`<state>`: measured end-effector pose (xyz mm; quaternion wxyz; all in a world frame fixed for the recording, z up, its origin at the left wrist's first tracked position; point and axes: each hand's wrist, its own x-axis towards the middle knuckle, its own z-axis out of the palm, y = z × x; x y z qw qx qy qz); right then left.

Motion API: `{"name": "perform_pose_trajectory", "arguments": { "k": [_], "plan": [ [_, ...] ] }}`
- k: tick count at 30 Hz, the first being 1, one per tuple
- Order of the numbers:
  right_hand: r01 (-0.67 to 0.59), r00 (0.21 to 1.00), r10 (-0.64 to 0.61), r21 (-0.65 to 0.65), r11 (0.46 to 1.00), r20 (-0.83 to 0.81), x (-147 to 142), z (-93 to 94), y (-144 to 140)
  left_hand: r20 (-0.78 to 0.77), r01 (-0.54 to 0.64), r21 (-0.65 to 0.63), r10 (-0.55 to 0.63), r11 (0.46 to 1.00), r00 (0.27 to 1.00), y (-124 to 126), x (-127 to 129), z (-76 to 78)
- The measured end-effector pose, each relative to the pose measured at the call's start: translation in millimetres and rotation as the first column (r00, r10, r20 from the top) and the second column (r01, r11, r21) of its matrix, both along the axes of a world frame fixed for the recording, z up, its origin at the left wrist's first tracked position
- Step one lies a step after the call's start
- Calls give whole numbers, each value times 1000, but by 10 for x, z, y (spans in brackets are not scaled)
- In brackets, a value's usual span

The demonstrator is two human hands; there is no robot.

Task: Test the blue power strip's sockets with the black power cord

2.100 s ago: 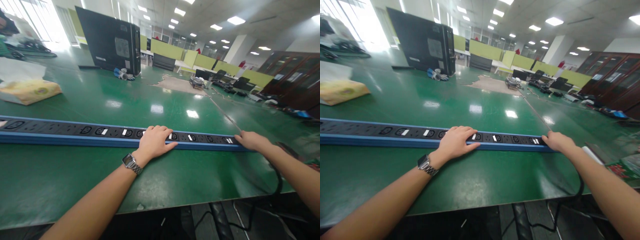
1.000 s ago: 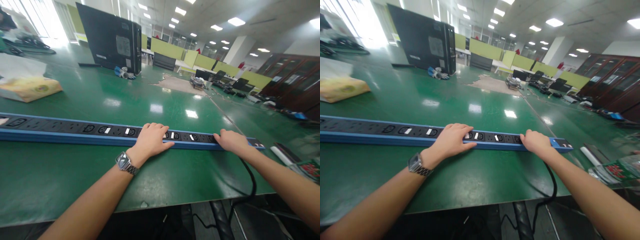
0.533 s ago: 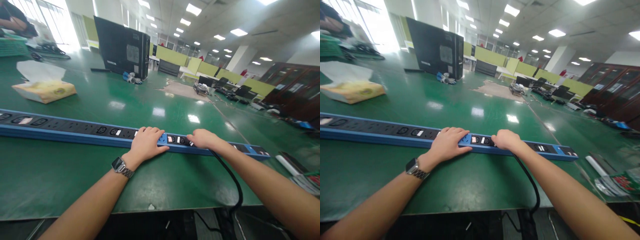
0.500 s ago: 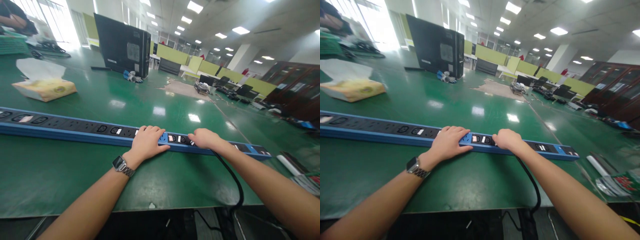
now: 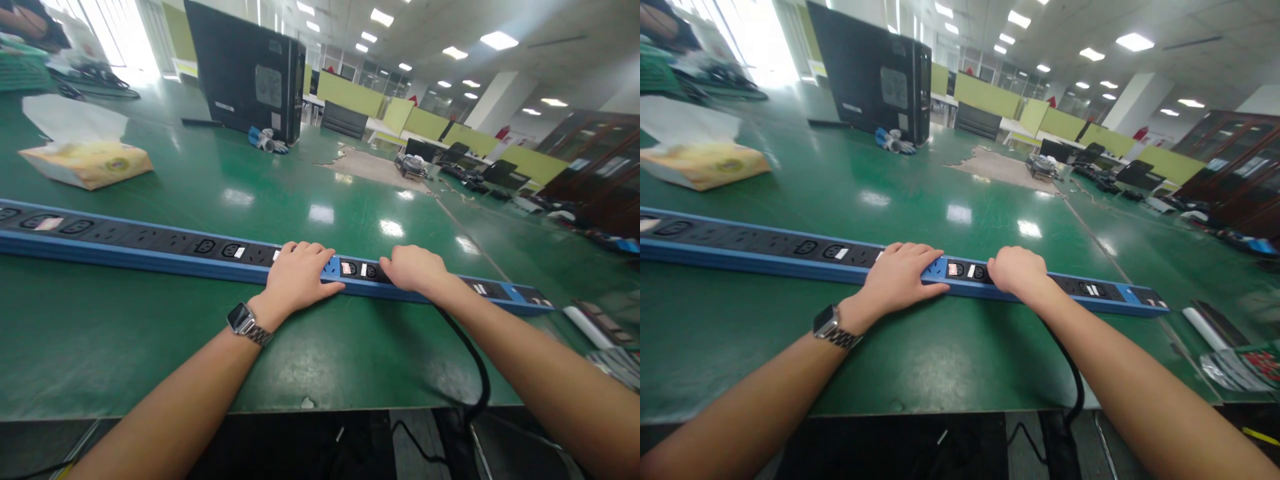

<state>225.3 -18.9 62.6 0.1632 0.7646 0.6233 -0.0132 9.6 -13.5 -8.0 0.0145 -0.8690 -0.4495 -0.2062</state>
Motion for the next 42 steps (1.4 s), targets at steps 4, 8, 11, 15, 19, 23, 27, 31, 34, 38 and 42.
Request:
{"name": "perform_pose_trajectory", "arguments": {
  "k": [4,8,11,15,19,23,27,31,34,38,42],
  "plan": [
    [0,1000,0,-5,1000,-3,-55,8,-5,83,7,17,-9,1000,997,-53,20,55],
    [75,997,-75,-10,997,-18,-56,7,43,302,116,24,-118,993,946,-395,277,139],
    [92,995,-92,-5,996,-32,-83,-6,53,480,330,-256,-177,909,859,-733,661,110],
    [129,991,-127,38,991,-34,-146,-32,46,781,650,-619,256,442,570,-899,1201,26],
    [142,989,-141,35,989,-34,-189,-25,58,654,874,-430,745,226,129,-785,1463,91],
    [107,994,-108,-24,994,-33,-256,26,57,611,845,-453,789,283,64,-729,1397,192],
    [51,997,-55,-84,995,-46,-291,69,63,656,753,-553,744,356,130,-733,1264,207],
    [21,984,-61,-234,972,-165,-128,47,47,699,728,-584,678,359,226,-716,1294,184],
    [-29,986,2,-157,987,-167,-11,-21,-34,704,713,-601,661,361,260,-737,1378,140],
    [-125,987,119,49,991,106,-70,-90,-107,683,702,-614,688,360,244,-781,1393,49],
    [-170,985,168,-33,985,-49,-16,-94,54,660,737,-611,699,289,273,-739,1344,6]
  ]
}}
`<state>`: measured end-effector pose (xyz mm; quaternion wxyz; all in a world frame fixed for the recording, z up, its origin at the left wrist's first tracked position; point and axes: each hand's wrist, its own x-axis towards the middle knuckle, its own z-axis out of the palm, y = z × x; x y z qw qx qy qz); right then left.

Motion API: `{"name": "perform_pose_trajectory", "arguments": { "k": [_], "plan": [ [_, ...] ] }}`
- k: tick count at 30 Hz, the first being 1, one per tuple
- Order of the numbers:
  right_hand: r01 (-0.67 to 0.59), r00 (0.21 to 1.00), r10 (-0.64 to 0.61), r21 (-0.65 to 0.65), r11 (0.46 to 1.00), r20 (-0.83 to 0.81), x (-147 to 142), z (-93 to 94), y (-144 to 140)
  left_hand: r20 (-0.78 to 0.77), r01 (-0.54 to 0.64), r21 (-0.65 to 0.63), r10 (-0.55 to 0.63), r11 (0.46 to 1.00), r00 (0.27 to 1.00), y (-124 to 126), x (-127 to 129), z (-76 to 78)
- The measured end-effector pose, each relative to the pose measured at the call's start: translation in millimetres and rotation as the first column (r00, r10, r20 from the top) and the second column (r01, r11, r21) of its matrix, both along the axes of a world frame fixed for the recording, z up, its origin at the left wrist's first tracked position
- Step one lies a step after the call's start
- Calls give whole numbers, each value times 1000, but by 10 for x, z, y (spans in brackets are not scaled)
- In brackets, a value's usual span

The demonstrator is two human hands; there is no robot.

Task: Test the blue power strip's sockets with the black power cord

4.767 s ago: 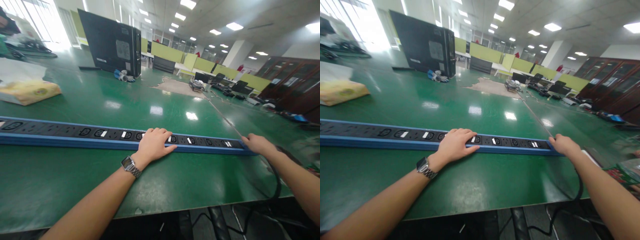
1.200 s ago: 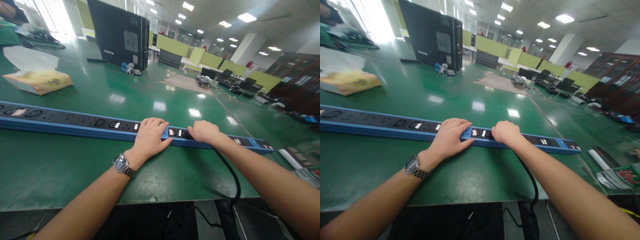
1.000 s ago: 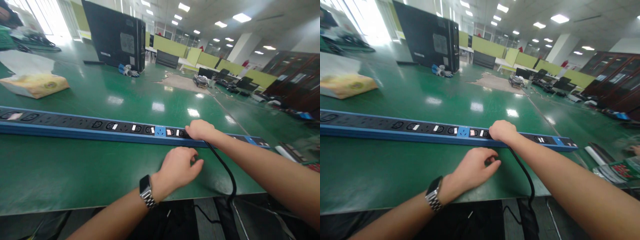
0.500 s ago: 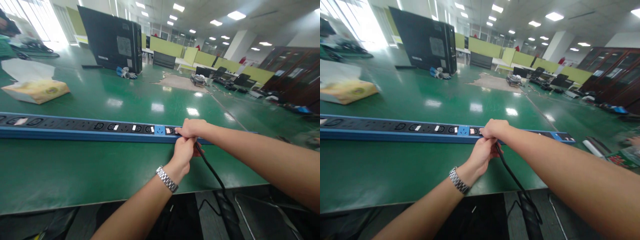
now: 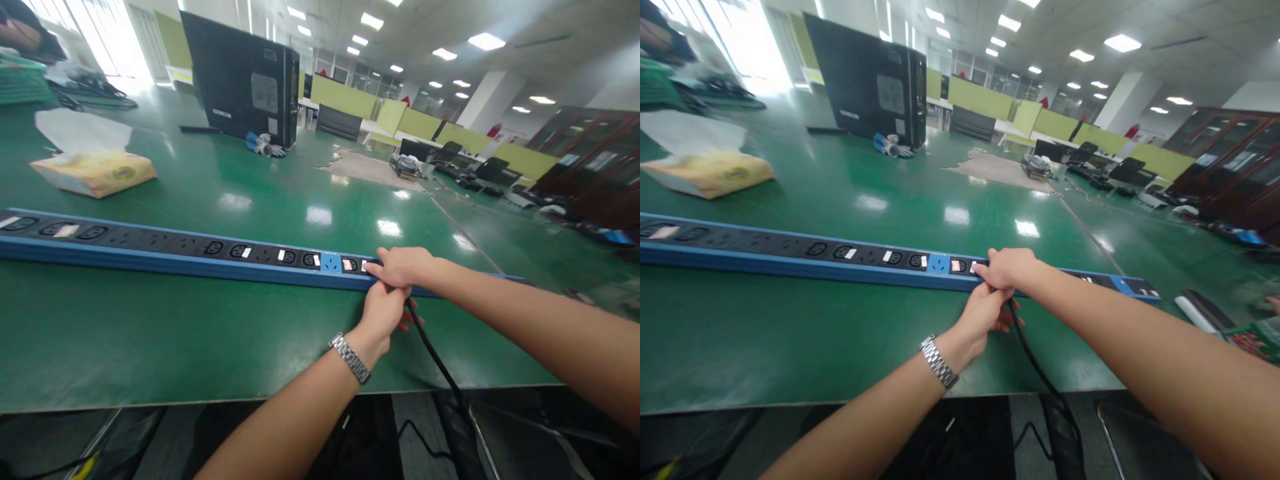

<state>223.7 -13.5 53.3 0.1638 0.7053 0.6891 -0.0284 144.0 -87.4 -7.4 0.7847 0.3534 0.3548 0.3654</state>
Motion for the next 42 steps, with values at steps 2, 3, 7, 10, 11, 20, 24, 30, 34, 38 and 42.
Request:
{"name": "perform_pose_trajectory", "arguments": {
  "k": [2,3,7,10,11,20,24,30,34,38,42],
  "plan": [
    [-56,972,69,63,996,-226,186,-43,114,12,55,-8,-55,998,998,28,-3,36],
    [-59,941,101,137,989,-323,305,-86,155,14,64,14,-65,998,998,34,-3,75],
    [124,938,-21,279,952,-346,729,-366,160,122,5,223,-33,975,992,37,-113,329],
    [171,946,-84,263,949,-313,820,-523,96,152,-104,234,69,967,986,111,-424,450],
    [173,947,-83,275,946,-312,813,-542,86,101,-178,204,160,963,982,158,-564,446],
    [210,947,-101,350,913,-305,739,-501,52,-414,-155,157,207,975,886,422,-1154,156],
    [204,946,-84,378,903,-312,727,-508,13,-492,-71,226,177,972,852,424,-1086,167],
    [209,942,-64,426,880,-329,725,-518,2,-443,-136,231,228,963,867,343,-1057,141],
    [234,928,-67,434,870,-366,729,-521,-10,-166,-282,319,346,905,923,262,-1130,314],
    [244,926,-69,448,860,-372,726,-517,-16,-28,-387,233,404,892,914,308,-1496,472],
    [237,925,-58,449,862,-375,730,-520,-11,-256,-432,163,461,887,850,397,-1942,368]
  ]
}}
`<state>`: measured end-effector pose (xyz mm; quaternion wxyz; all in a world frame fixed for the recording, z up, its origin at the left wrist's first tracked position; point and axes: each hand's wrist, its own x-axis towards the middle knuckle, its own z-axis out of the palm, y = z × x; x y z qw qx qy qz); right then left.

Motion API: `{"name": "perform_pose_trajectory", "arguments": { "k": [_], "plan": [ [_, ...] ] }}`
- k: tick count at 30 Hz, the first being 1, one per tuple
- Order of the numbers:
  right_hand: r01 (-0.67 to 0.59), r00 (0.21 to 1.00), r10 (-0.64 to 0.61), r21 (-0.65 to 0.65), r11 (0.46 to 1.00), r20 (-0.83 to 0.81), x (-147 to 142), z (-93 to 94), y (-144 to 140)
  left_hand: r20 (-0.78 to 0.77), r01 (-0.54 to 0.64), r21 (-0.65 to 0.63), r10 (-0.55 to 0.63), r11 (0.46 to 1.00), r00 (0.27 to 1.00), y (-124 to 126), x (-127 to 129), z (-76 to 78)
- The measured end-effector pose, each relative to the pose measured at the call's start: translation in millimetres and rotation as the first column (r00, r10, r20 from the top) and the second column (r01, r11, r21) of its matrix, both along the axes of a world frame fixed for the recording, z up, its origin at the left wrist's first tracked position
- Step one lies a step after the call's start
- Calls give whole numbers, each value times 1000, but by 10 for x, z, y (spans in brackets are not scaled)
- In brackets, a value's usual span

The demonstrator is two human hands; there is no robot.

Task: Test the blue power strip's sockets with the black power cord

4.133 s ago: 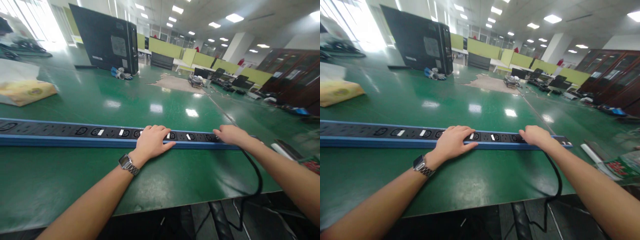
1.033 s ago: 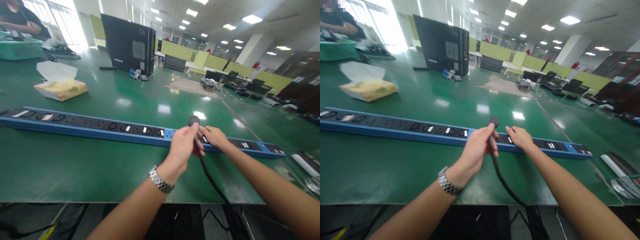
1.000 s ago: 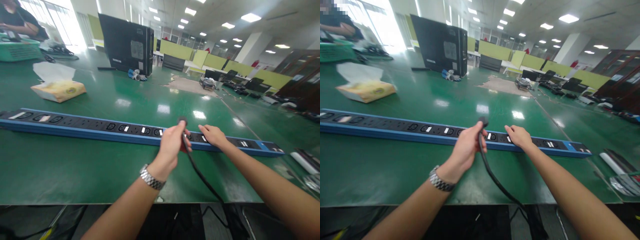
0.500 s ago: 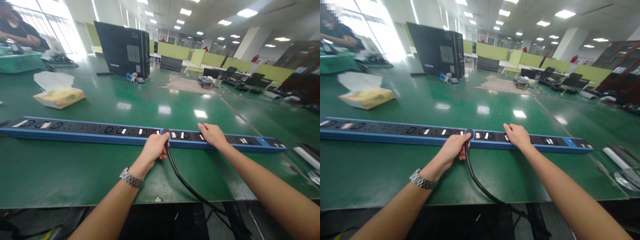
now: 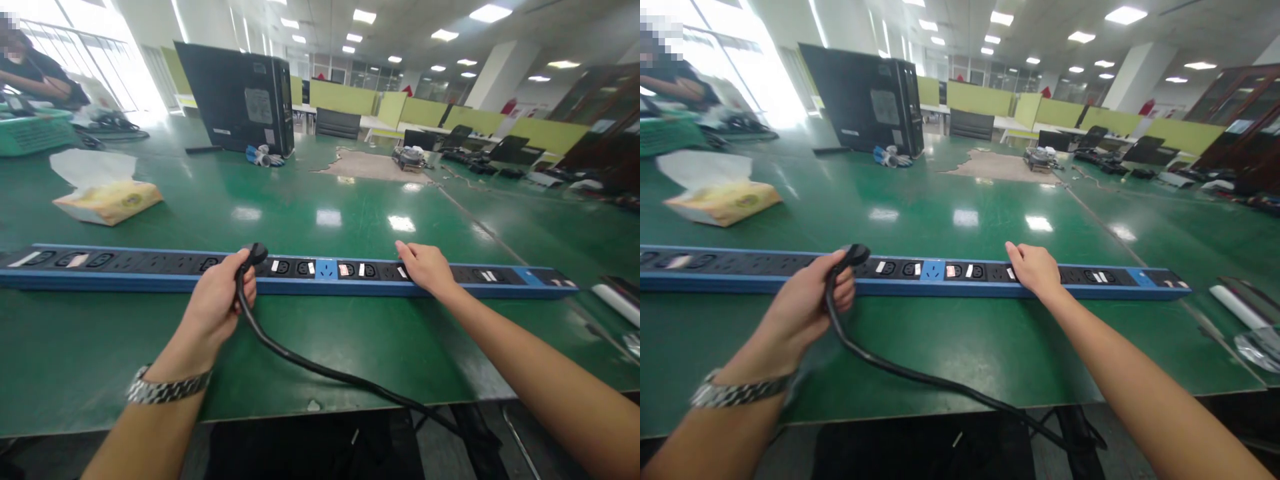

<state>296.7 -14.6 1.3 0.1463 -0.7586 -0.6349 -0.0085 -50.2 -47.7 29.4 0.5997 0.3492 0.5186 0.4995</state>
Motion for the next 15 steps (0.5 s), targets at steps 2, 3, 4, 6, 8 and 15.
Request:
{"name": "perform_pose_trajectory", "arguments": {
  "k": [2,3,4,6,8,15],
  "plan": [
    [0,1000,0,-4,1000,12,5,-6,5,-135,-16,-21,13,1000,991,9,-136,-74],
    [1,1000,0,-2,1000,17,8,-9,7,-177,-6,-20,2,1000,984,8,-173,-98],
    [1,1000,-1,-1,1000,23,10,-11,8,-202,13,-15,-15,1000,979,7,-193,-109],
    [2,999,-2,4,1000,32,12,-14,6,-252,44,-2,-43,999,967,15,-190,-104],
    [1,999,-2,11,1000,37,13,-15,2,-313,53,16,-45,998,949,41,-163,-78],
    [15,999,-16,7,1000,49,14,-20,1,-486,101,58,-60,993,872,45,-240,-56]
  ]
}}
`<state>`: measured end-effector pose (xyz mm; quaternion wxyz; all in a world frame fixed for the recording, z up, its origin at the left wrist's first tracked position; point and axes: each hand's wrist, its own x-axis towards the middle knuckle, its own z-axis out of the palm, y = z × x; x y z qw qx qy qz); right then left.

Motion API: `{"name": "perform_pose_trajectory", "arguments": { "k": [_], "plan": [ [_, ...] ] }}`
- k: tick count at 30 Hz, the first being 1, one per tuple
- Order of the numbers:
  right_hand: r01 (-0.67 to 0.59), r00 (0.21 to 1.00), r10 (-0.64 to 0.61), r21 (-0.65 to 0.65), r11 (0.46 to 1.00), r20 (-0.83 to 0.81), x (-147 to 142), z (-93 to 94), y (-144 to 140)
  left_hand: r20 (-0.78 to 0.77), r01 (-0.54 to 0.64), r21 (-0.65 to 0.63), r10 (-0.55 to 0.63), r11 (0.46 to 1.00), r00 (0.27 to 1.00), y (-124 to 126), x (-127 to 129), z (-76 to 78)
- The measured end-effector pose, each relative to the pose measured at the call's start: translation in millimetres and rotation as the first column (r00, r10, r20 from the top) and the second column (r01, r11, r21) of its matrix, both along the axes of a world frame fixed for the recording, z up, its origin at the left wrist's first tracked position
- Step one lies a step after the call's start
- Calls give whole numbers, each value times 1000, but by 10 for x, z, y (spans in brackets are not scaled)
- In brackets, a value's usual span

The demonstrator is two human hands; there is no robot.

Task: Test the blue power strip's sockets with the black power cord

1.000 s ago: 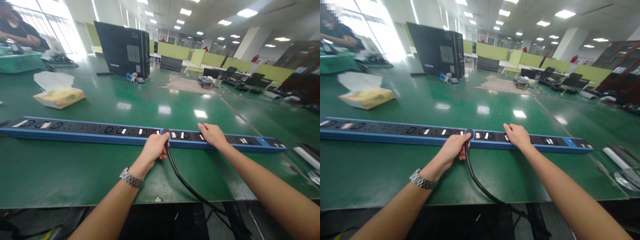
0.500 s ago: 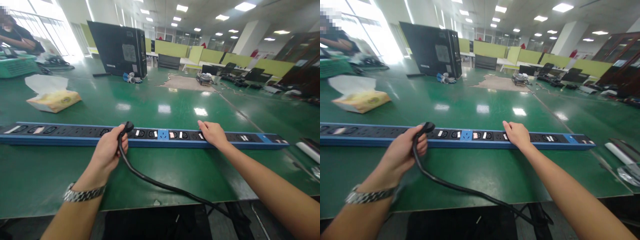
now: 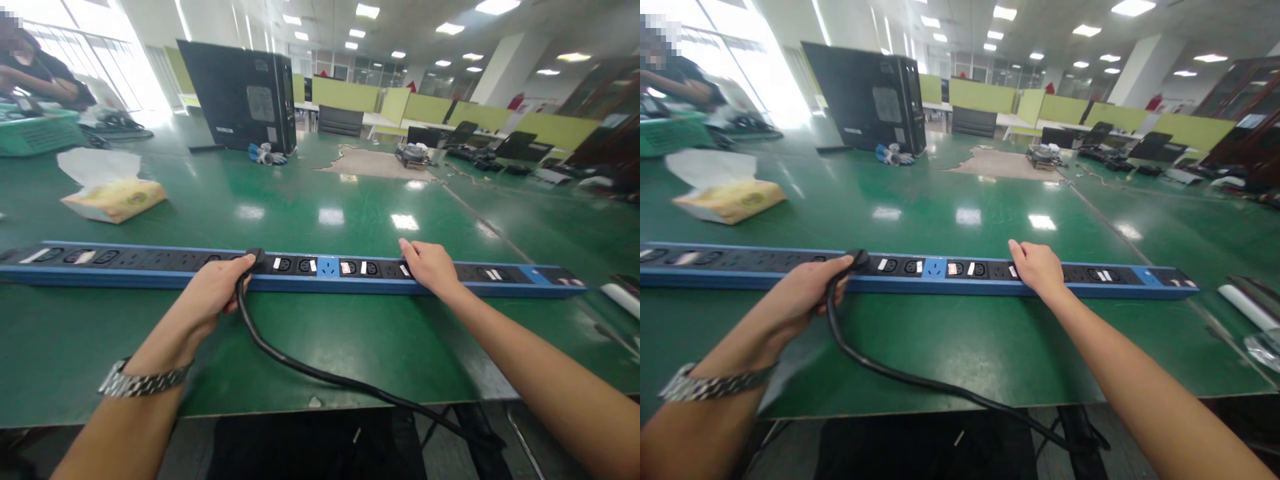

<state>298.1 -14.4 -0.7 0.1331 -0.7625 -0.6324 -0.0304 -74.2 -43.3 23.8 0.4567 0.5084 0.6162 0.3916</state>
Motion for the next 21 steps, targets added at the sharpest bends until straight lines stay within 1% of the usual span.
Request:
{"name": "perform_pose_trajectory", "arguments": {
  "k": [2,4,6,9,11,14,17,18,21],
  "plan": [
    [-9,1000,9,0,1000,5,-2,1,0,18,19,-22,-18,1000,1000,-14,-45,-10],
    [-15,1000,15,4,1000,5,-5,4,-5,45,-1,-15,2,1000,999,-4,-50,-13],
    [-12,1000,12,14,1000,1,-8,6,-14,70,-5,-11,6,1000,998,18,-13,-12],
    [-9,1000,9,32,999,2,-12,3,-26,100,38,-36,-34,999,994,34,49,-23],
    [-10,1000,10,35,999,6,-13,-2,-28,89,44,-56,-39,997,995,38,52,-42],
    [-14,1000,14,46,999,2,-17,-4,-29,49,18,-89,-14,996,999,54,10,-73],
    [0,1000,1,61,998,-17,-24,4,-38,-27,-16,-54,14,998,1000,36,-3,-76],
    [10,1000,-9,62,998,-22,-26,7,-43,-10,-29,-30,28,999,1000,11,14,-64],
    [24,999,-22,72,997,-32,-35,15,-57,178,-61,51,51,997,983,-103,145,20]
  ]
}}
